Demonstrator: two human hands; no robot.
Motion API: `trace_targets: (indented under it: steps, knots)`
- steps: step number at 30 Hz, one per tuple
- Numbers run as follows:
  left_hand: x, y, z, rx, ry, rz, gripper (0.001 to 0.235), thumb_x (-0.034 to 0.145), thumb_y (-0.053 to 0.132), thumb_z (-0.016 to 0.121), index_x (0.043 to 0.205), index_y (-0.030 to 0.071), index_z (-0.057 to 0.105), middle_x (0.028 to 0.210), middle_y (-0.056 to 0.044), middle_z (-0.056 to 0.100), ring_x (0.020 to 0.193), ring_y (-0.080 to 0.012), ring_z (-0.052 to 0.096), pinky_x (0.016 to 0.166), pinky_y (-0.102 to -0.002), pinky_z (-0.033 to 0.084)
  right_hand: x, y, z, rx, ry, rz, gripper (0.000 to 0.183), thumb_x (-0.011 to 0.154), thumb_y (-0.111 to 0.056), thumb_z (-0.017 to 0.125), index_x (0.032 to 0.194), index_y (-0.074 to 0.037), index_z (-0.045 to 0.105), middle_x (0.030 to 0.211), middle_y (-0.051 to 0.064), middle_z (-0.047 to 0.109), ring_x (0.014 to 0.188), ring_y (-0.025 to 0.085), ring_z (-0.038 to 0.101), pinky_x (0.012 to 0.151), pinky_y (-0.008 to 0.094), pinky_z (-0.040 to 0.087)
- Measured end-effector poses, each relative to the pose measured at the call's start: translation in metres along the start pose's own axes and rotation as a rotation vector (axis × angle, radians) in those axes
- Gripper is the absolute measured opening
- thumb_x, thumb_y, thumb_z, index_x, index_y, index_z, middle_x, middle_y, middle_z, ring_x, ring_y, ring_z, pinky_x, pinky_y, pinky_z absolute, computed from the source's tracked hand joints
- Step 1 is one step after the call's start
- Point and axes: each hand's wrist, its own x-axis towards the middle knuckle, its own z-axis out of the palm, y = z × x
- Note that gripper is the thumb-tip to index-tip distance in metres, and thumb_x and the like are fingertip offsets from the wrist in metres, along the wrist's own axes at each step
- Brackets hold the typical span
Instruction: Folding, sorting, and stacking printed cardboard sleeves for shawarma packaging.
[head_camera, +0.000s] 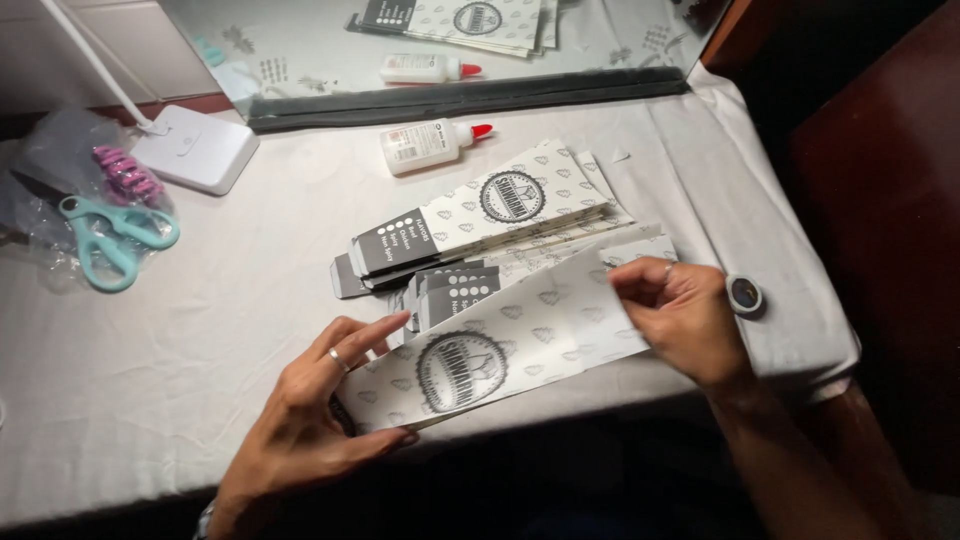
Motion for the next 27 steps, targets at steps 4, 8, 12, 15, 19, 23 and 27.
trace_targets:
  steps: [4, 8, 12, 15, 19, 23, 27]
  knots:
    - [-0.046, -0.025, -0.039, 0.132, 0.067, -0.095, 0.087, 0.069, 0.032, 0.088, 0.147, 0.013, 0.056, 0.114, -0.005, 0.068, 0.100, -0.0148, 0.068, 0.086, -0.027, 0.053, 0.011, 0.031, -0.052, -0.025, 0.210, -0.010, 0.020, 0.085, 0.003, 0.078, 0.104, 0.003, 0.075, 0.093, 0.010, 0.076, 0.080, 0.011, 0.068, 0.070, 0.022, 0.057]
    - [-0.163, -0.132, -0.118, 0.548, 0.017, -0.408, 0.134, 0.035, 0.042, 0.100, 0.156, 0.021, 0.047, 0.126, -0.008, 0.061, 0.078, -0.0155, 0.083, 0.077, -0.028, 0.066, 0.012, 0.044, -0.082, -0.013, 0.274, 0.094, 0.028, 0.082, 0.022, 0.067, 0.108, 0.011, 0.070, 0.096, 0.018, 0.073, 0.085, 0.021, 0.070, 0.074, 0.029, 0.061]
    - [-0.157, -0.070, -0.083, 0.045, 0.476, -0.684, 0.117, 0.043, -0.022, 0.082, 0.154, -0.001, 0.050, 0.130, -0.022, 0.064, 0.105, -0.0360, 0.072, 0.083, -0.044, 0.061, 0.011, 0.041, -0.077, -0.123, 0.266, 0.116, 0.019, 0.087, 0.013, 0.070, 0.106, 0.012, 0.073, 0.088, 0.017, 0.073, 0.066, 0.018, 0.060, 0.060, 0.026, 0.052]
    - [-0.142, -0.087, -0.062, -0.337, 0.246, -0.376, 0.117, 0.046, -0.004, 0.087, 0.153, 0.003, 0.041, 0.153, -0.014, 0.048, 0.132, -0.0252, 0.060, 0.105, -0.037, 0.052, 0.001, 0.016, -0.057, -0.798, 0.368, -0.295, 0.022, 0.104, -0.004, 0.072, 0.125, 0.000, 0.078, 0.115, 0.011, 0.072, 0.077, 0.016, 0.063, 0.070, 0.026, 0.052]
    - [-0.034, -0.013, -0.008, -0.075, 0.052, -0.074, 0.080, 0.067, 0.034, 0.090, 0.138, 0.009, 0.062, 0.119, -0.004, 0.076, 0.098, -0.0129, 0.073, 0.080, -0.024, 0.055, -0.014, -0.020, -0.004, -0.290, 0.001, -0.308, 0.026, 0.086, 0.003, 0.079, 0.112, 0.000, 0.075, 0.105, 0.013, 0.070, 0.092, 0.021, 0.071, 0.081, 0.030, 0.064]
    - [0.005, 0.002, 0.022, -0.213, 0.037, 0.040, 0.075, 0.072, 0.032, 0.091, 0.137, 0.008, 0.063, 0.101, -0.005, 0.071, 0.083, -0.0140, 0.063, 0.071, -0.025, 0.049, -0.019, 0.019, 0.014, 0.150, -0.139, -0.077, 0.032, 0.075, 0.016, 0.081, 0.105, 0.006, 0.074, 0.093, 0.013, 0.080, 0.085, 0.015, 0.075, 0.083, 0.024, 0.063]
    - [0.009, 0.002, 0.030, -0.184, 0.017, 0.051, 0.078, 0.072, 0.034, 0.091, 0.139, 0.009, 0.060, 0.109, -0.006, 0.073, 0.086, -0.0152, 0.067, 0.070, -0.026, 0.054, -0.023, 0.021, 0.006, 0.165, -0.023, -0.005, 0.024, 0.078, 0.010, 0.080, 0.102, 0.010, 0.075, 0.092, 0.018, 0.081, 0.085, 0.019, 0.077, 0.083, 0.027, 0.065]
